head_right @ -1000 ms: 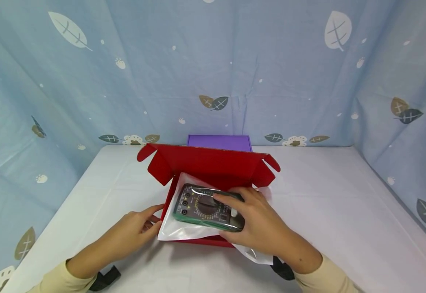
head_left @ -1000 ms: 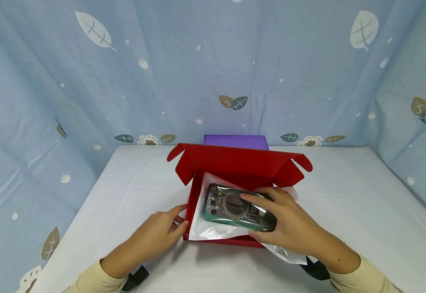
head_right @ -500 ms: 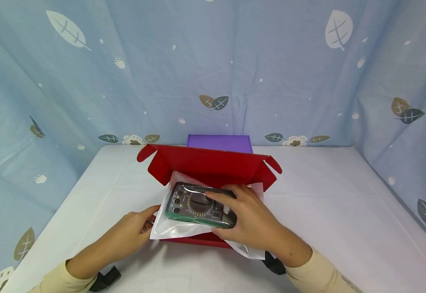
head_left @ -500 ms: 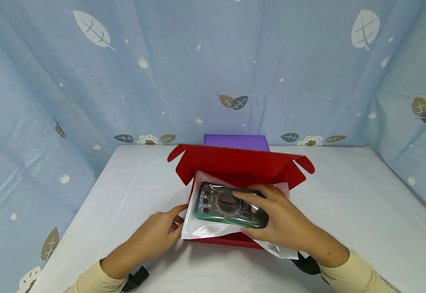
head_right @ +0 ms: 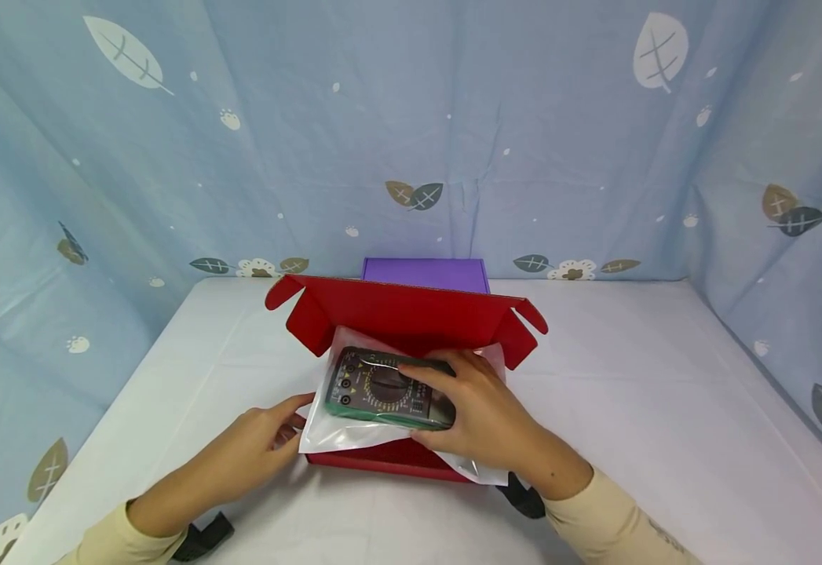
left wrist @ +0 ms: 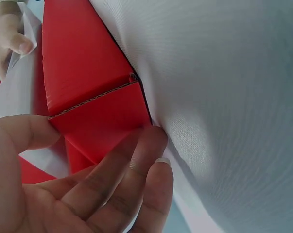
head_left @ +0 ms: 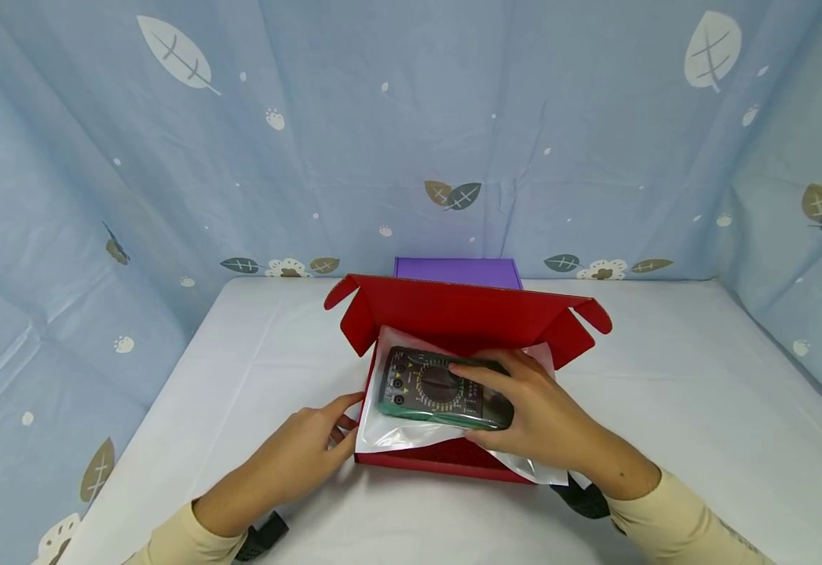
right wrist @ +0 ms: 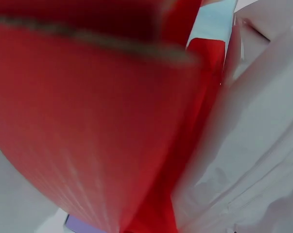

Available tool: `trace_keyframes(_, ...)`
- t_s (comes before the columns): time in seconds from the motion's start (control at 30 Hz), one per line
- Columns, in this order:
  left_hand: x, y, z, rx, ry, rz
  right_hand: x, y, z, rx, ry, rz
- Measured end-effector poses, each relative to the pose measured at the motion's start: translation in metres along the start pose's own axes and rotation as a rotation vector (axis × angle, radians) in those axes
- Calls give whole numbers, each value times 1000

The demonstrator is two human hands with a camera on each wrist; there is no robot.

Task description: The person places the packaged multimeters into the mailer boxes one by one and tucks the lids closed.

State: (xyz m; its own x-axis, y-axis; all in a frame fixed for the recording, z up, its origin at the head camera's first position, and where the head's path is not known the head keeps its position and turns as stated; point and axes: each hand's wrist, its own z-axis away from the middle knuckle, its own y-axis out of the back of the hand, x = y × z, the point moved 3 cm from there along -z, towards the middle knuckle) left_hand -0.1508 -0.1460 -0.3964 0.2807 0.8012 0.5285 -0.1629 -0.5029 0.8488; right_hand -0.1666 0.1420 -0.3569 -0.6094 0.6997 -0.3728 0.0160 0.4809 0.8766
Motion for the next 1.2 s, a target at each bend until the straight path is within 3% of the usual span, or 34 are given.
trace_keyframes(0.33,-2,1,0,-11,-13,16,7,-9,-3,20,33,7)
trace_keyframes(1.2,-2,1,1,-21,-4,4,16,-24,-6,-31,12,-6)
